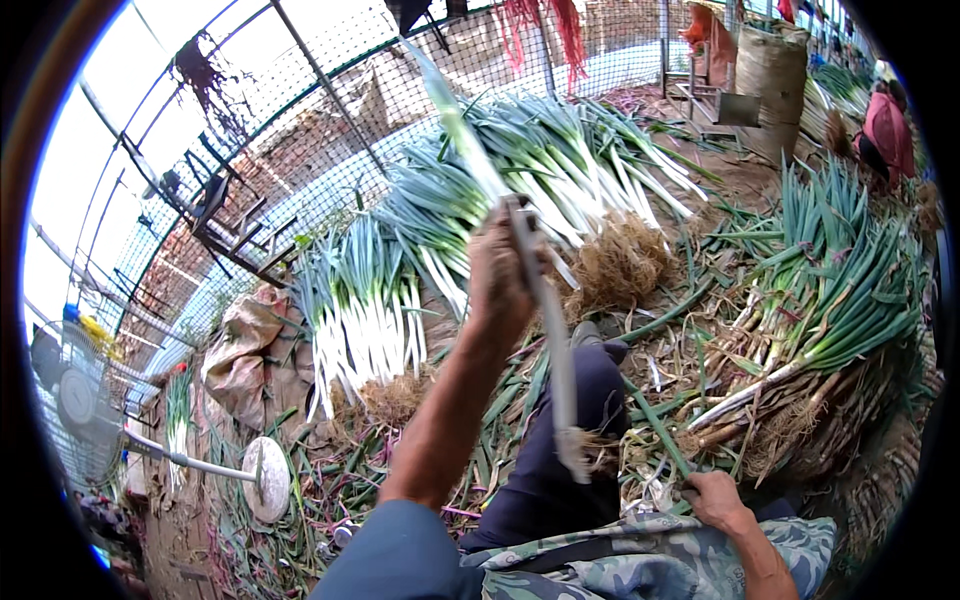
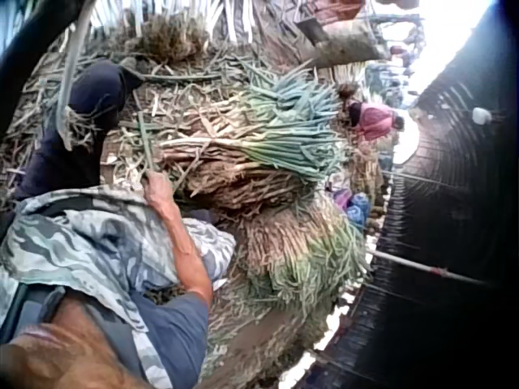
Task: The person sits on the ground and repeatedly picks up green onions, peels off the outer layers and roots by hand, and places the cleaned stalks into a pile. The process is repeated continuously throughout the clip.
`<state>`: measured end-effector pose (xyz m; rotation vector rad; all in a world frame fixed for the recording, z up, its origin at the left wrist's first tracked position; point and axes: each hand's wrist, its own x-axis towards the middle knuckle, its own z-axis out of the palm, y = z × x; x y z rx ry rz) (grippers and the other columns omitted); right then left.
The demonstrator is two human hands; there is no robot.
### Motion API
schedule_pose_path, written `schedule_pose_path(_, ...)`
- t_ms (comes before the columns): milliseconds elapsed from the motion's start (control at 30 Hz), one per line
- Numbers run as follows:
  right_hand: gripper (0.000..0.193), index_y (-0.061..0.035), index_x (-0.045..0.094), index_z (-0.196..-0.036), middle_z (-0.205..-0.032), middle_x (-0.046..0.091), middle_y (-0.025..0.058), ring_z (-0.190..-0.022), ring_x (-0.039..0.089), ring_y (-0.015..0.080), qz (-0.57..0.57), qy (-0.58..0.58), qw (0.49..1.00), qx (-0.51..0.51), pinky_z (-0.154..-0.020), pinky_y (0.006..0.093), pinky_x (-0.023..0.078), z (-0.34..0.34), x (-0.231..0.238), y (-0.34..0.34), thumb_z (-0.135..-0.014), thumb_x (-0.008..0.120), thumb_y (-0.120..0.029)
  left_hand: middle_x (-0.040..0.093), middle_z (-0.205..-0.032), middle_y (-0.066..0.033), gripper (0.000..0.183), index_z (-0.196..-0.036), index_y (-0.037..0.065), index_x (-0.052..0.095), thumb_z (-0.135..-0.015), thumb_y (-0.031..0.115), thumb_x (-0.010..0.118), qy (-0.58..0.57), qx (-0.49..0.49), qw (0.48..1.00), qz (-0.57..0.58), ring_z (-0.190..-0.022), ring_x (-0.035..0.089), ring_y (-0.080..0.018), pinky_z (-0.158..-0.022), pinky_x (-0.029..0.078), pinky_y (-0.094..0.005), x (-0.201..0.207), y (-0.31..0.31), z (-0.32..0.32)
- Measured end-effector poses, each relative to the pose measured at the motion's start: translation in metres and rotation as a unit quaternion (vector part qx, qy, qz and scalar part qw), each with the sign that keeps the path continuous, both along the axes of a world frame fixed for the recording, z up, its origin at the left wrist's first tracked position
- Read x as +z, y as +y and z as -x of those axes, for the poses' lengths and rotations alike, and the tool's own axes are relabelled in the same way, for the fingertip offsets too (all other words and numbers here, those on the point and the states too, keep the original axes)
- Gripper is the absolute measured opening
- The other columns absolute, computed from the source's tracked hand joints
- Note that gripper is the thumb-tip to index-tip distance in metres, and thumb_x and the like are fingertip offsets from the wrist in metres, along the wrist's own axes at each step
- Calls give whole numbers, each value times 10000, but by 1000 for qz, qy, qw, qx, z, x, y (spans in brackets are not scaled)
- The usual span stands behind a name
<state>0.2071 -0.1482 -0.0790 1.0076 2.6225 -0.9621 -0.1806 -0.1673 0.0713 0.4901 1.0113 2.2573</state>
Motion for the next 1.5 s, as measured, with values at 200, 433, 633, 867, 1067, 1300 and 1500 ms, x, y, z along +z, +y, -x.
schedule_pose_path(200, 210, -13, 647, -842, -809, 638, 204, -811, 611, 393, -3, -15, 1000, -26, -730, 465, 477, 9, 9, 4, -745, 658, -200, 587, -808, -98, 345, -1090, -21, 554, -976, 289, 454, 104, 140, 967, 184, -478, 506, -113, -399, 478, -212, -9, -135, 174)
schedule_pose_path(433, 184, 1, 586, -777, -786, 586, 233, -806, 572, 428, 15, -12, 999, 38, -681, 533, 429, 24, -3, 9, -752, 604, -180, 600, -1075, -147, 393, -1157, -47, 545, -890, 237, 595, 391, 338, 716, 469, -990, 572, -254, -882, 436, -388, -66, -197, 321)
schedule_pose_path(633, 188, 2, 585, -874, -852, 597, 233, -857, 585, 419, -4, -30, 1000, 0, -715, 516, 460, 11, -49, 25, -783, 608, -161, 598, -1129, -94, 382, -1228, -4, 518, -900, 173, 597, 263, 41, 954, 137, -985, 609, -184, -809, 468, -288, -38, 42, 46)
schedule_pose_path(867, 289, -23, 569, -1052, -1032, 540, 194, -953, 587, 353, -36, -86, 988, -121, -851, 470, 484, -1, -53, 62, -836, 639, -201, 634, -1023, -140, 408, -1213, -34, 499, -866, 136, 631, 201, -261, 941, 69, -871, 626, -171, -768, 509, -293, -33, 145, -152)
schedule_pose_path(1067, 216, 54, 540, -981, -963, 548, 291, -817, 603, 416, -197, -107, 963, -150, -721, 489, 503, -13, -83, 152, -799, 524, -61, 626, -890, -92, 226, -1036, -52, 570, -844, 55, 623, 177, -315, 926, 107, -775, 585, -117, -665, 473, -248, -56, 142, -153)
schedule_pose_path(1300, 415, -73, 569, -1144, -829, 646, 223, -848, 635, 372, -124, -207, 947, -212, -758, 486, 482, -9, -99, 189, -871, 576, -386, 627, -990, -88, 237, -1069, -40, 577, -881, 102, 605, 235, -343, 901, 128, -839, 635, -144, -666, 479, -252, -52, 146, -141)
schedule_pose_path(1500, 484, -34, 633, -1040, -855, 652, 253, -820, 634, 401, -157, -9, 922, -353, -720, 481, 480, -22, -45, 185, -810, 645, -459, 632, -943, -76, 232, -1055, -36, 584, -882, 116, 611, 250, -369, 887, 122, -816, 630, -131, -650, 479, -250, -57, 149, -148)
